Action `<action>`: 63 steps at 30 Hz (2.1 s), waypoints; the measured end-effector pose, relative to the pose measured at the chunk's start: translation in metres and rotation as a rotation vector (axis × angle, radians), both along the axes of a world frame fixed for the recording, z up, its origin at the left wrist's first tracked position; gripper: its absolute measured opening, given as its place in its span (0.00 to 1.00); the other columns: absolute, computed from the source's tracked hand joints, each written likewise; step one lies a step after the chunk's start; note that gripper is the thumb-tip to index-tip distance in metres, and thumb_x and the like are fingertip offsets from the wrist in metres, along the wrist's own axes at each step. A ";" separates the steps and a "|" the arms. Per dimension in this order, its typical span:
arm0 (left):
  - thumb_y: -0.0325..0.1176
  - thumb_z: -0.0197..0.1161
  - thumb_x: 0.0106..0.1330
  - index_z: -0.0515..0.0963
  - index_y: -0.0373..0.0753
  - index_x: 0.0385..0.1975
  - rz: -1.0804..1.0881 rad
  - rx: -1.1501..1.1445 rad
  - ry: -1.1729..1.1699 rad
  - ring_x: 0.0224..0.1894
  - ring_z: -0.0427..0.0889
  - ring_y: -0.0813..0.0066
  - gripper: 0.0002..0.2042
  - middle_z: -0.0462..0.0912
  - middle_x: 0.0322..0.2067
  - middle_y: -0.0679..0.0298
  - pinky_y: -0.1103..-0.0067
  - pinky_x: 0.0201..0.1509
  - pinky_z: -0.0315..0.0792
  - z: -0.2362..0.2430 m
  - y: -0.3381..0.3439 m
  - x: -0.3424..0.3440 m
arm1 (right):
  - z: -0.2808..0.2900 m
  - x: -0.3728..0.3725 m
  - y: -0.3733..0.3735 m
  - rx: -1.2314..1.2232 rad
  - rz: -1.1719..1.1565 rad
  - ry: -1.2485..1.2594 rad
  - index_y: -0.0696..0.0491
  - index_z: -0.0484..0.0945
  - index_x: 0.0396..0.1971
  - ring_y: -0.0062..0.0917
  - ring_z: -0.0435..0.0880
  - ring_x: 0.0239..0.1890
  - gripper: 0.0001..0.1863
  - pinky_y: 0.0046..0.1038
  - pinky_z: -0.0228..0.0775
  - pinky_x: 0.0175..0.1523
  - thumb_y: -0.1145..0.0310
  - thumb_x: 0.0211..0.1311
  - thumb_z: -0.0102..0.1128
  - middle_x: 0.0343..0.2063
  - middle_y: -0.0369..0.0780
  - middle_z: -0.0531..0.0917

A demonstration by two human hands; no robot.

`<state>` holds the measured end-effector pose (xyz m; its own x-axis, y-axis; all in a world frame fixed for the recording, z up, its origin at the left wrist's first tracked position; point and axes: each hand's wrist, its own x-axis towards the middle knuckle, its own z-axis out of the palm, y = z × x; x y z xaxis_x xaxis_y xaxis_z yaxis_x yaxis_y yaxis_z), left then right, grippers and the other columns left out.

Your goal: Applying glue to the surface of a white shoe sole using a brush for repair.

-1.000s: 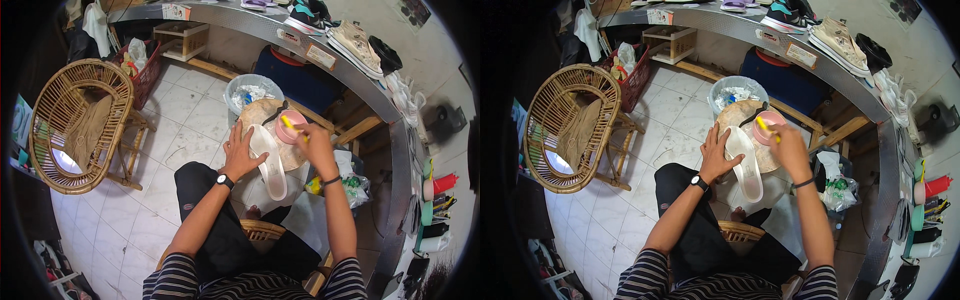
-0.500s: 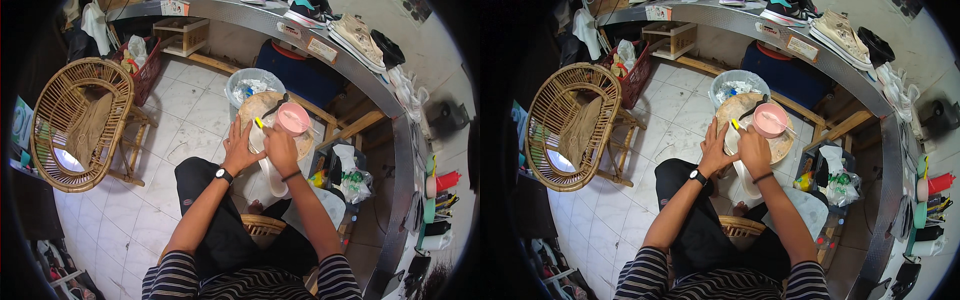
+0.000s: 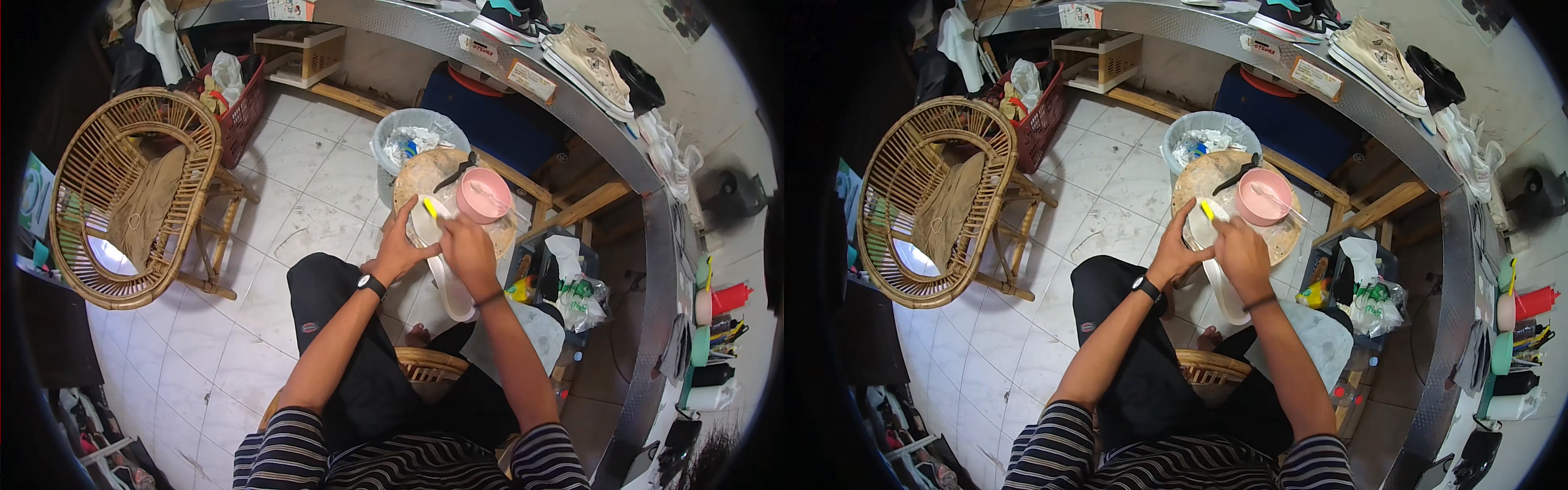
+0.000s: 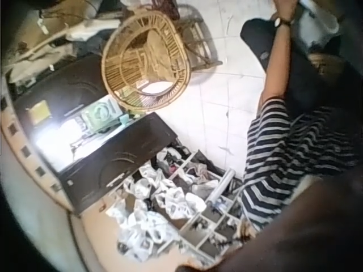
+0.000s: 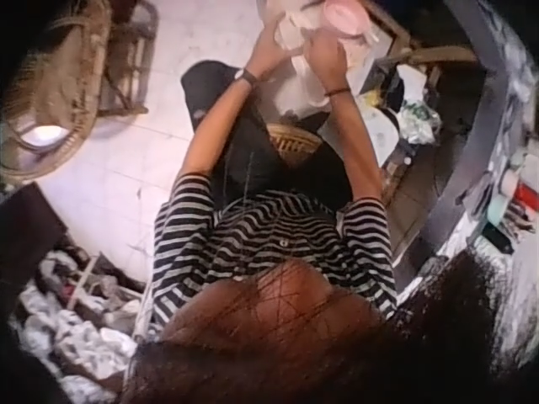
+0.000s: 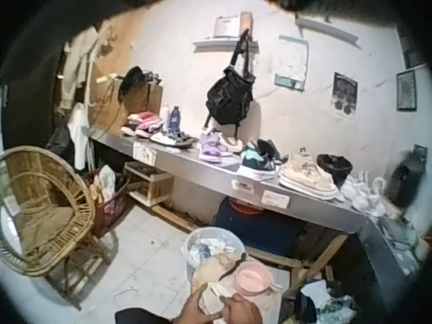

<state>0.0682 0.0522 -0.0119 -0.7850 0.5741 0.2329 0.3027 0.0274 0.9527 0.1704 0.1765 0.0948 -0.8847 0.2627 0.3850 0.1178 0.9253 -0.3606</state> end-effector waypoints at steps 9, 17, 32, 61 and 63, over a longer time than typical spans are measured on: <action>0.42 0.84 0.48 0.59 0.40 0.78 0.024 0.037 -0.104 0.71 0.71 0.52 0.55 0.70 0.69 0.44 0.65 0.75 0.65 0.008 0.000 0.015 | -0.011 -0.004 0.007 -0.036 -0.018 -0.043 0.51 0.89 0.45 0.49 0.86 0.38 0.15 0.47 0.78 0.43 0.72 0.62 0.58 0.36 0.48 0.83; 0.44 0.83 0.50 0.56 0.40 0.78 0.079 -0.019 -0.006 0.66 0.74 0.45 0.55 0.73 0.63 0.39 0.61 0.71 0.69 0.001 0.003 0.035 | -0.034 0.029 0.020 -0.073 0.007 -0.022 0.50 0.89 0.46 0.47 0.87 0.36 0.14 0.46 0.79 0.43 0.71 0.64 0.60 0.34 0.47 0.84; 0.40 0.85 0.49 0.57 0.35 0.77 0.044 0.061 -0.089 0.74 0.68 0.58 0.56 0.67 0.72 0.48 0.67 0.77 0.63 -0.005 0.006 0.034 | -0.010 0.027 0.008 -0.024 0.018 -0.104 0.51 0.87 0.42 0.47 0.87 0.36 0.11 0.47 0.80 0.43 0.70 0.62 0.61 0.35 0.46 0.83; 0.45 0.84 0.49 0.56 0.36 0.77 0.063 -0.050 -0.081 0.75 0.66 0.52 0.56 0.66 0.71 0.43 0.64 0.77 0.61 0.009 0.003 0.040 | -0.002 0.019 0.023 0.085 0.119 0.015 0.50 0.88 0.45 0.43 0.86 0.34 0.15 0.45 0.79 0.41 0.73 0.59 0.61 0.34 0.44 0.83; 0.45 0.85 0.50 0.56 0.35 0.77 0.068 -0.022 -0.072 0.75 0.65 0.52 0.56 0.66 0.71 0.44 0.64 0.77 0.61 0.009 0.003 0.039 | -0.003 0.027 0.028 0.069 0.094 -0.078 0.50 0.88 0.45 0.43 0.86 0.34 0.14 0.45 0.79 0.41 0.73 0.60 0.61 0.34 0.43 0.83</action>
<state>0.1074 0.0552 -0.0030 -0.8364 0.5234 0.1626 0.2305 0.0669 0.9708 0.1976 0.2045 0.0917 -0.9322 0.1523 0.3282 0.0544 0.9558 -0.2890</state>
